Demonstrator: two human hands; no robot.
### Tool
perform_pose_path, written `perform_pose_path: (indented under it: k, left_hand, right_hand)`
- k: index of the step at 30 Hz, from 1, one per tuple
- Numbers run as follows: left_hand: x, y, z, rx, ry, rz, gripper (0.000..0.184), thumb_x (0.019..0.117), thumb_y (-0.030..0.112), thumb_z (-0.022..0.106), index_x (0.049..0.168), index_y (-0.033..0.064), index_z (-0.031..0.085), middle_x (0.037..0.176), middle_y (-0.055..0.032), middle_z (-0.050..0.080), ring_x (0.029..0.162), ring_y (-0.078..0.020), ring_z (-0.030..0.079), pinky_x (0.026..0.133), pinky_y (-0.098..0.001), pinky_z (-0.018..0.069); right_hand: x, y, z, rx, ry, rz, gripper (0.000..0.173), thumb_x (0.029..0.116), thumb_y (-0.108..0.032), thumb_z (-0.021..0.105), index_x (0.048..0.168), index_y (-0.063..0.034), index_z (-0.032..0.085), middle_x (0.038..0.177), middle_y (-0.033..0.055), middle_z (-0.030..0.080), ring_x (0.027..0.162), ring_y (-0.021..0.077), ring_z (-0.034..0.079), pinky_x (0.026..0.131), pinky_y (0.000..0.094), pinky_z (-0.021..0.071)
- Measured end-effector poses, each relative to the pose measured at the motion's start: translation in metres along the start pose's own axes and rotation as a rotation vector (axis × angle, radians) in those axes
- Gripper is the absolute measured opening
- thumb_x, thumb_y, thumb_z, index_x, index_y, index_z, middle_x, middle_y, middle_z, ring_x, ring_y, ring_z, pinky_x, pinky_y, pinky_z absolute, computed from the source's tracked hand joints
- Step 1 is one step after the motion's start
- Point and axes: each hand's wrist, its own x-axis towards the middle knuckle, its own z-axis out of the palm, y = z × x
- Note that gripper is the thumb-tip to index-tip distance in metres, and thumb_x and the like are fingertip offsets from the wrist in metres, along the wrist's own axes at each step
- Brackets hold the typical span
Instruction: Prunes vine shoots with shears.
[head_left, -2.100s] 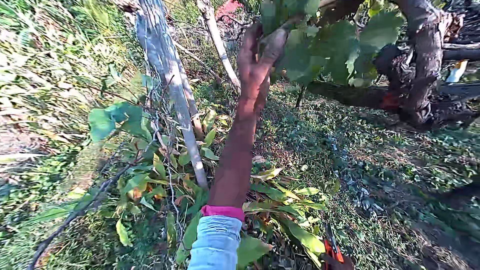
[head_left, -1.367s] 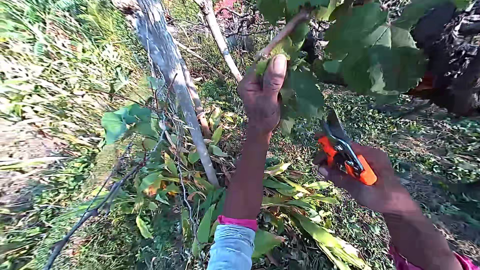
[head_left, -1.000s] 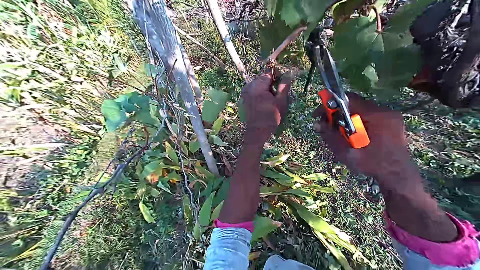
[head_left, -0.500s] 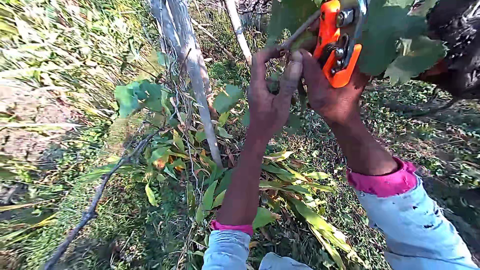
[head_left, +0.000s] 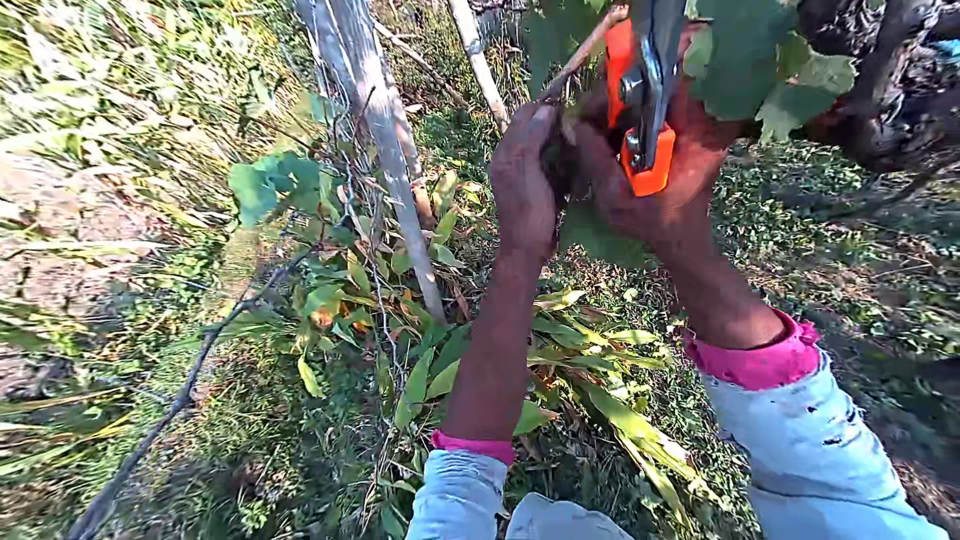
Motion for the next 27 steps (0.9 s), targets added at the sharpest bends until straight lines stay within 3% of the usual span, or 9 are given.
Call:
perform_pose_path:
  k: [2,3,5,8,11,15,20,24,27]
  left_hand:
    - [0.001,-0.002,-0.006,-0.231,-0.106,-0.15,0.038,0.1099,0.023,0.026,0.112,0.0104,0.062,0.088,0.0054,0.065,0.074,0.0007,0.06,0.069,-0.0187,0.0536]
    - [0.0,-0.003,-0.006,-0.406,-0.169,-0.237,0.042,0.1104,0.031,0.022,0.11,0.0164,0.062,0.075,0.0058,0.063,0.055,0.0002,0.055,0.051,-0.0165,0.0498]
    - [-0.004,-0.007,-0.011,-0.618,-0.34,-0.283,0.04,0.1096,0.045,0.025,0.123,0.0242,0.057,0.07,0.0051,0.061,0.044,-0.003,0.046,0.04,-0.0186,0.0418]
    - [-0.009,-0.015,-0.017,-0.348,-0.293,-0.034,0.023,0.1028,0.019,0.057,0.124,0.0099,0.06,0.089,0.0035,0.066,0.058,-0.0026,0.053,0.047,-0.018,0.0459]
    - [-0.011,-0.016,-0.014,-0.078,-0.181,0.091,0.009,0.1005,0.007,0.059,0.108,0.0035,0.063,0.09,-0.0001,0.067,0.064,-0.0047,0.059,0.051,-0.0201,0.0501]
    - [-0.013,-0.004,-0.023,-0.226,-0.283,-0.125,0.004,0.0995,0.007,0.059,0.101,0.0076,0.063,0.076,0.002,0.067,0.052,-0.0029,0.056,0.045,-0.0182,0.0486]
    - [-0.001,-0.004,-0.045,-0.362,-0.606,-0.325,0.008,0.0948,0.01,0.064,0.089,0.0154,0.065,0.075,0.0058,0.067,0.052,0.0003,0.055,0.046,-0.0154,0.047]
    - [-0.014,0.003,-0.043,-0.185,-0.444,-0.227,0.008,0.1,0.011,0.058,0.105,0.0069,0.064,0.083,0.0029,0.067,0.067,-0.0037,0.061,0.06,-0.0208,0.054]
    - [-0.027,0.011,-0.044,-0.092,-0.332,-0.174,0.017,0.1033,0.013,0.051,0.111,0.0037,0.063,0.087,0.0005,0.066,0.069,-0.0057,0.061,0.063,-0.0224,0.0559]
  right_hand:
    - [-0.001,-0.005,-0.01,0.03,-0.056,0.001,0.044,0.0863,-0.005,0.076,0.121,0.0161,0.059,0.106,0.0145,0.071,0.098,0.0118,0.07,0.089,0.0308,0.0609]
    - [-0.004,-0.006,-0.014,0.029,-0.027,0.013,0.043,0.0868,-0.007,0.076,0.12,0.0153,0.059,0.105,0.0138,0.072,0.096,0.0119,0.07,0.087,0.0315,0.0613]
    - [-0.013,-0.007,-0.021,0.018,0.031,0.061,0.039,0.0893,-0.009,0.075,0.116,0.0126,0.056,0.104,0.0117,0.07,0.096,0.012,0.07,0.088,0.0325,0.0613]
    - [-0.028,-0.009,-0.032,-0.129,-0.029,0.17,0.037,0.0908,-0.015,0.073,0.115,0.0095,0.061,0.102,0.0081,0.071,0.094,0.005,0.069,0.088,0.0258,0.0599]
    - [-0.037,-0.015,-0.041,-0.27,-0.242,0.318,0.043,0.0935,-0.02,0.071,0.128,0.0022,0.059,0.099,0.0102,0.07,0.083,0.0122,0.068,0.073,0.0327,0.0593]
    - [-0.042,-0.014,-0.051,-0.32,-0.403,0.378,0.054,0.0873,-0.018,0.07,0.138,-0.0072,0.055,0.099,0.009,0.068,0.073,0.015,0.065,0.061,0.0342,0.0568]
    - [-0.03,-0.014,-0.047,-0.316,-0.24,0.213,0.043,0.0902,-0.017,0.071,0.125,0.0067,0.063,0.103,0.0142,0.074,0.089,0.0133,0.071,0.082,0.0338,0.0604]
    - [-0.008,-0.002,-0.013,0.083,-0.154,0.333,0.025,0.0927,-0.009,0.068,0.116,0.0001,0.064,0.101,-0.0025,0.071,0.087,-0.0019,0.066,0.079,0.0194,0.0577]
    - [0.003,0.019,0.007,0.545,-0.248,0.291,0.027,0.0939,0.001,0.057,0.12,-0.0028,0.053,0.107,-0.0018,0.07,0.095,0.0057,0.067,0.082,0.0257,0.0587]
